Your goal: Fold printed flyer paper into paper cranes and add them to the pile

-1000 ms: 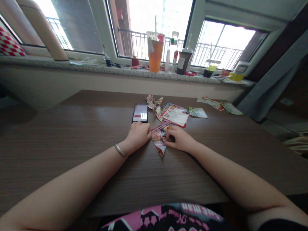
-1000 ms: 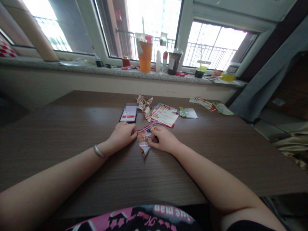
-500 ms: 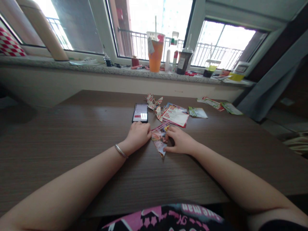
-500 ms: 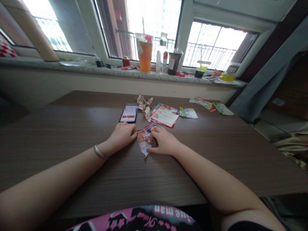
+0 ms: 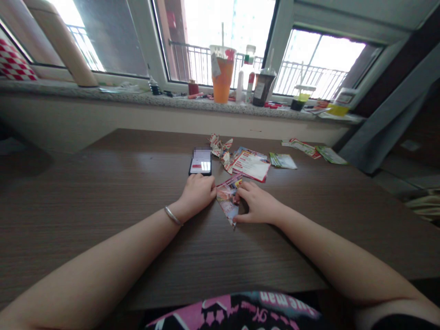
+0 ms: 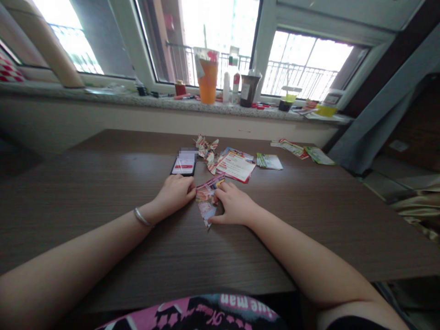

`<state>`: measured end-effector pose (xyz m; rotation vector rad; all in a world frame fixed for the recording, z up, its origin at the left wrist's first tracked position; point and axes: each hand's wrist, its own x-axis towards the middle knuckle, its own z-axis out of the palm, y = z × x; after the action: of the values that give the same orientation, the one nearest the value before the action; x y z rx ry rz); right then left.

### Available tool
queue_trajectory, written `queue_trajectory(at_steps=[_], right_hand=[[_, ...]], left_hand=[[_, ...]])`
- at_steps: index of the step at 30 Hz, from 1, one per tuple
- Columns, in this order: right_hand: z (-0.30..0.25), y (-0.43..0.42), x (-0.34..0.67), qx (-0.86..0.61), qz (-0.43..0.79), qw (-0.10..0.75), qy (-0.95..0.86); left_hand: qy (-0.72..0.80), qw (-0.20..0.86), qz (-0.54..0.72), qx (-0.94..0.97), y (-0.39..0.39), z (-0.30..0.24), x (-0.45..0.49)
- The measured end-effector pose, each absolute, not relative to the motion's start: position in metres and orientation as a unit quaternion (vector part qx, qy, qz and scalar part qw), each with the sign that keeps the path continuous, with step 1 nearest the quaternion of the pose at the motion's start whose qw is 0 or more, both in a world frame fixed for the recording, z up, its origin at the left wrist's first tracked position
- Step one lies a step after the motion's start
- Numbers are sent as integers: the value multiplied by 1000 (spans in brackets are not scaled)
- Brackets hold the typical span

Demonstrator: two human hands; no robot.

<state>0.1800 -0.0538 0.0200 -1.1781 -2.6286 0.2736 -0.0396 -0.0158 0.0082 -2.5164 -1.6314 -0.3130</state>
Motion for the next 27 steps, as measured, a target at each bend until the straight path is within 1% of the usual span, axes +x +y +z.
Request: queue_trajectory(at_steps=[17, 24, 27], right_hand=[[25, -64, 177, -397, 39, 79, -913], [25, -61, 179, -378, 40, 86, -921], [25, -57, 182, -353, 59, 103, -928]], left_hand=[[-538, 80, -109, -832, -15, 7, -40], [-540, 71, -115, -831, -15, 6, -41], [-537, 57, -149, -828, -17, 5, -42]])
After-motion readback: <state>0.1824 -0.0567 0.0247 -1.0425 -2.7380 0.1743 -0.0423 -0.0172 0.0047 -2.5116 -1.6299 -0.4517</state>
